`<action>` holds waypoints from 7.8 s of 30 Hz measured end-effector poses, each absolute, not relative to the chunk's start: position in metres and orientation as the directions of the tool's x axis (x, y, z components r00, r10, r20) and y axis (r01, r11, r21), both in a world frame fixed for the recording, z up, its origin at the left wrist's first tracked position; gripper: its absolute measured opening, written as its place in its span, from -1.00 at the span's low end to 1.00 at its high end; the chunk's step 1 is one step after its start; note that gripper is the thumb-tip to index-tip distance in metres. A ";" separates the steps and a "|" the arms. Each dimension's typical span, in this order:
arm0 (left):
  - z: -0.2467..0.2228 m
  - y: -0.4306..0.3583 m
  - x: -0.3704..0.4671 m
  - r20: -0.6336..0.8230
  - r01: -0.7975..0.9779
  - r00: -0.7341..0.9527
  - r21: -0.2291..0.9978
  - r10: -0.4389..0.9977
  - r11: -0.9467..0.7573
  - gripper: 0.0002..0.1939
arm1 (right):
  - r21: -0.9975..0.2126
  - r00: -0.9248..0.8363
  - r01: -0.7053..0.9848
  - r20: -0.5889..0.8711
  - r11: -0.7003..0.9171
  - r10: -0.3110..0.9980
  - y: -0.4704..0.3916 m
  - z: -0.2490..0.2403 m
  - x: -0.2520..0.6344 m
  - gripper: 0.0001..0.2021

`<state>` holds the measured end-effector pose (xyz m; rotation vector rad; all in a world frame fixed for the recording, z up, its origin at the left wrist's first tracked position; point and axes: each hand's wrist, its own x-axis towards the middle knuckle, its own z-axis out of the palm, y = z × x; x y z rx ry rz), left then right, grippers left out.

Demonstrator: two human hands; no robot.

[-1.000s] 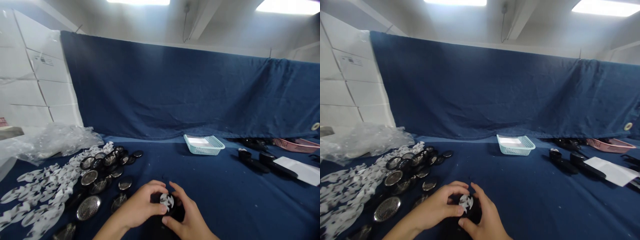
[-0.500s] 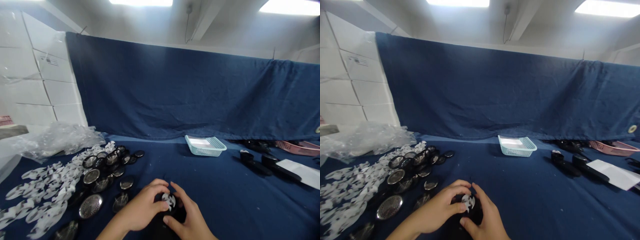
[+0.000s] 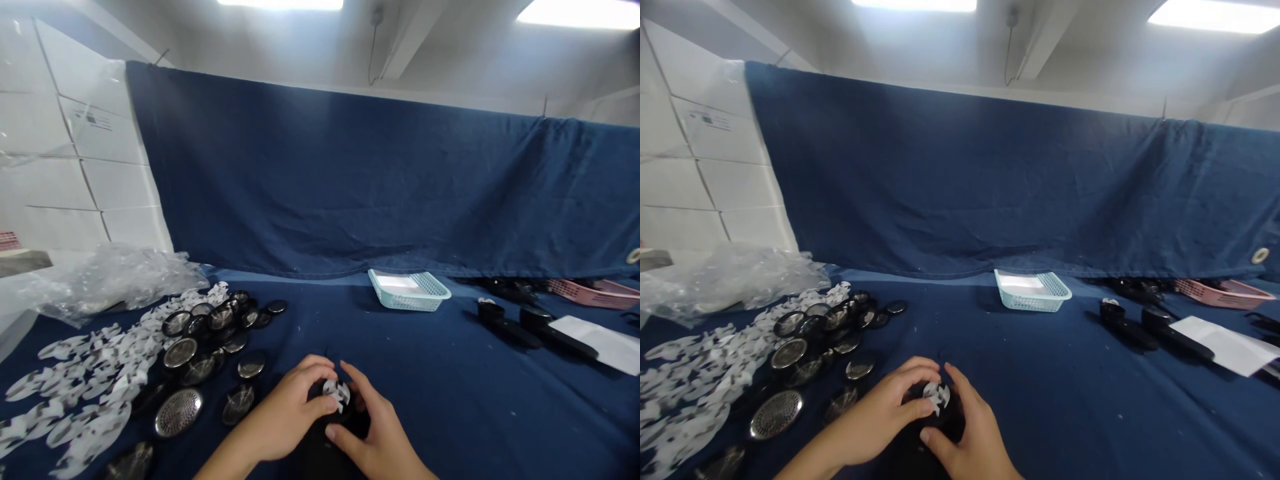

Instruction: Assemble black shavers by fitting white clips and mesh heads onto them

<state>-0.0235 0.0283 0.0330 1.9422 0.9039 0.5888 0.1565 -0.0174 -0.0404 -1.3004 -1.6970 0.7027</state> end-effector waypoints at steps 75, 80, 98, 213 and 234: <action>0.030 0.024 -0.023 0.360 0.445 0.666 0.512 0.654 -0.735 -0.92 | -0.891 -0.070 0.362 0.269 0.276 0.961 -0.017 -0.033 0.161 -0.24; 0.029 0.021 -0.021 0.332 0.461 0.627 0.572 0.705 -0.679 -0.89 | -0.890 -0.066 0.359 0.277 0.281 0.959 -0.018 -0.035 0.160 -0.26; 0.022 0.024 -0.015 0.343 0.354 0.503 0.755 0.793 -0.552 -0.84 | -0.894 -0.061 0.368 0.252 0.256 0.966 -0.018 -0.030 0.159 -0.24; 0.017 0.016 -0.019 0.451 0.441 0.422 0.656 0.787 -0.613 -0.39 | -0.853 -0.343 -0.443 -0.125 -0.277 0.931 -0.009 -0.021 0.145 -0.34; 0.019 0.009 -0.018 0.434 0.344 0.460 0.717 0.775 -0.606 -0.48 | -0.952 0.201 0.003 0.300 0.306 0.933 -0.017 -0.016 0.162 -0.57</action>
